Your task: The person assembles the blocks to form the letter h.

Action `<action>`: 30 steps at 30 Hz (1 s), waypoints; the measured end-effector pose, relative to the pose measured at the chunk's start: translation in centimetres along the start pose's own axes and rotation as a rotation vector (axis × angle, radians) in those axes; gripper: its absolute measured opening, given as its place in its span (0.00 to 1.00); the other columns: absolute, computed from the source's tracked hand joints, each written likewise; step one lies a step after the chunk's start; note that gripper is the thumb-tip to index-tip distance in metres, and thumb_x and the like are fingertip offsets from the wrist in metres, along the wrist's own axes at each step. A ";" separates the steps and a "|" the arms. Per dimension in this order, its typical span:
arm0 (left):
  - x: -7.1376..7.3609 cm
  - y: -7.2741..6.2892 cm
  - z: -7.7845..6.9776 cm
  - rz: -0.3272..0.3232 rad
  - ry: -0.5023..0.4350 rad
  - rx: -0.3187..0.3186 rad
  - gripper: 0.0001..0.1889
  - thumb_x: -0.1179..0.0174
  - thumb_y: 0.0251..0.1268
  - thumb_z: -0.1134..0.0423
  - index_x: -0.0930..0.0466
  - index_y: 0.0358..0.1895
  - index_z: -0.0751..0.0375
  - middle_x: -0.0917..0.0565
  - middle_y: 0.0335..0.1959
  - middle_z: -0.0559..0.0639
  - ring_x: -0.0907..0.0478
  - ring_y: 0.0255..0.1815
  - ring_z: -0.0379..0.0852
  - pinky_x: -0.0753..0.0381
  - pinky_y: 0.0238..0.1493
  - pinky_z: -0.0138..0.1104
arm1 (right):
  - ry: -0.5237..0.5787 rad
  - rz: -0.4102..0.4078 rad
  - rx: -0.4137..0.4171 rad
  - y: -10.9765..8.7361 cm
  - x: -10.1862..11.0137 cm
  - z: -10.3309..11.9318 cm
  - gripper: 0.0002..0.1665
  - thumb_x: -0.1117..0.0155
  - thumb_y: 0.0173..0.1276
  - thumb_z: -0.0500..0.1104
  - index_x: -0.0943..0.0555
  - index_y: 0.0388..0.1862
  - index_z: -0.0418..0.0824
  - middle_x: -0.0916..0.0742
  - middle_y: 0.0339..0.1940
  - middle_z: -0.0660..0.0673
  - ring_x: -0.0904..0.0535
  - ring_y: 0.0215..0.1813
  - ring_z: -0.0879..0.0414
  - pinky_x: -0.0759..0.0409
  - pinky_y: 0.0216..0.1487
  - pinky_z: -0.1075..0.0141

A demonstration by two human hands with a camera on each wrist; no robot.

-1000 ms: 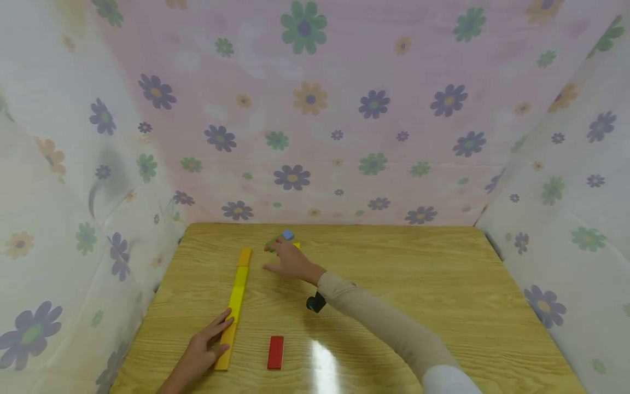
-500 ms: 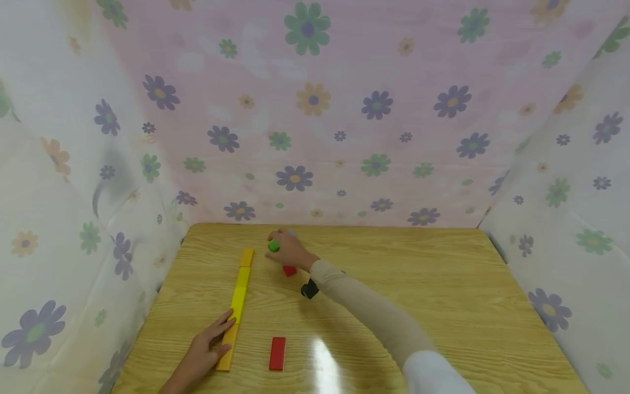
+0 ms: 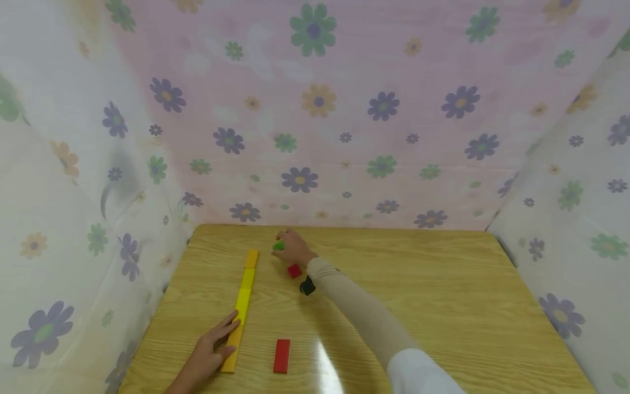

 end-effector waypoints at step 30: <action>0.1 0.0 -0.3 -0.009 0.019 -0.046 0.29 0.38 0.58 0.73 0.32 0.65 0.68 0.40 0.71 0.58 0.45 0.69 0.58 0.33 0.55 0.20 | -0.161 -0.001 -0.021 -0.4 -1.9 0.5 0.20 0.35 0.65 0.49 0.20 0.55 0.46 0.27 0.57 0.37 0.30 0.58 0.42 0.36 0.59 0.37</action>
Point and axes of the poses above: each hand's wrist, its own y-axis towards the middle knuckle, its own x-axis out of the back of the hand, z = x × y, the point moved 5 cm from there along y, towards the middle knuckle
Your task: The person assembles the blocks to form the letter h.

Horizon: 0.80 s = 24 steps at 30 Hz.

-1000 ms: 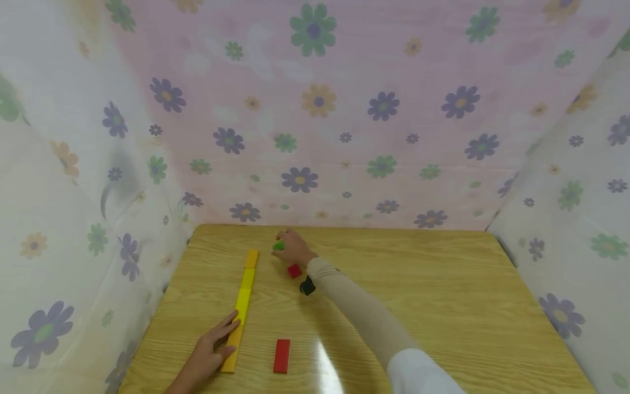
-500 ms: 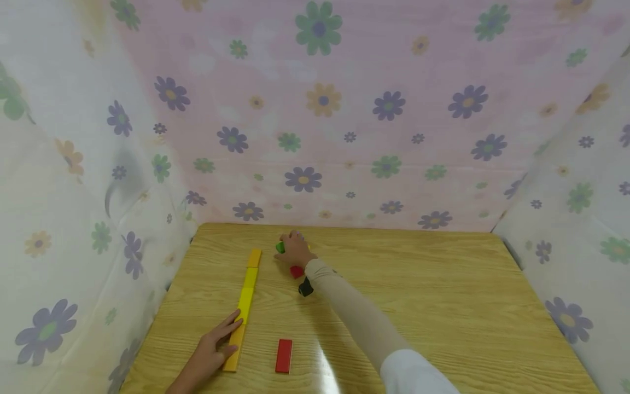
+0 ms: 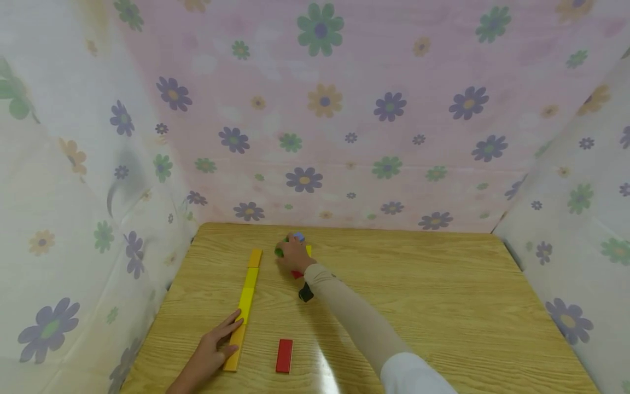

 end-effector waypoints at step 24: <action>0.1 -0.1 -0.1 0.002 0.020 0.052 0.29 0.38 0.58 0.73 0.31 0.66 0.63 0.39 0.72 0.54 0.45 0.71 0.55 0.37 0.58 0.20 | -0.027 -0.023 0.003 -0.1 -0.5 -0.7 0.23 0.33 0.63 0.51 0.23 0.56 0.46 0.22 0.55 0.41 0.27 0.56 0.46 0.35 0.55 0.42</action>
Point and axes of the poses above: each hand's wrist, its own y-axis towards the middle knuckle, its own x-axis out of the back of the hand, z = x × y, the point moved 5 cm from there along y, towards the middle knuckle
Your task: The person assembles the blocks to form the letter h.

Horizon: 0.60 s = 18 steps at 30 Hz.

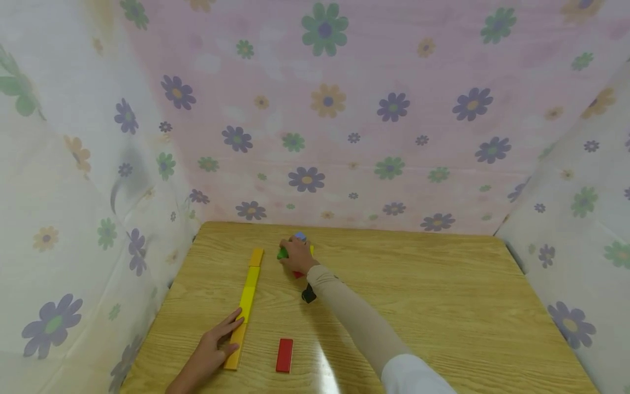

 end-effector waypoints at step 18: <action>-0.1 0.2 0.3 -0.021 0.015 0.024 0.30 0.38 0.57 0.75 0.31 0.66 0.63 0.39 0.72 0.51 0.45 0.71 0.53 0.34 0.58 0.23 | 0.122 0.002 0.155 -0.5 1.8 0.8 0.24 0.34 0.64 0.44 0.23 0.58 0.37 0.23 0.57 0.39 0.27 0.54 0.49 0.26 0.49 0.63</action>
Point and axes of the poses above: each hand's wrist, its own y-axis towards the middle knuckle, its own x-axis out of the back of the hand, z = x × y, the point moved 5 cm from there along y, towards the middle knuckle
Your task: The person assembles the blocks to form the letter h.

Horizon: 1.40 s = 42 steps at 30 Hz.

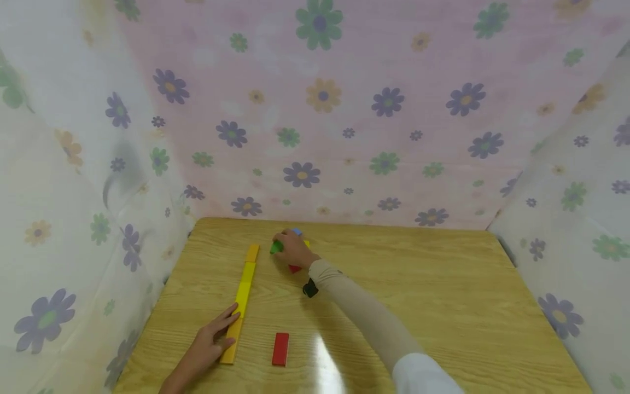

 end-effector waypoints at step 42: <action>-0.2 0.0 -0.3 -0.022 0.019 0.022 0.29 0.37 0.56 0.76 0.28 0.64 0.61 0.37 0.71 0.51 0.43 0.70 0.51 0.34 0.57 0.23 | 0.177 0.033 0.116 -6.4 3.2 3.0 0.24 0.32 0.63 0.44 0.23 0.56 0.36 0.25 0.53 0.42 0.24 0.49 0.50 0.26 0.46 0.71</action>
Point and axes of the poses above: each hand's wrist, its own y-axis towards the middle knuckle, its own x-axis out of the back of the hand, z = x × y, the point moved 5 cm from there along y, towards the middle knuckle
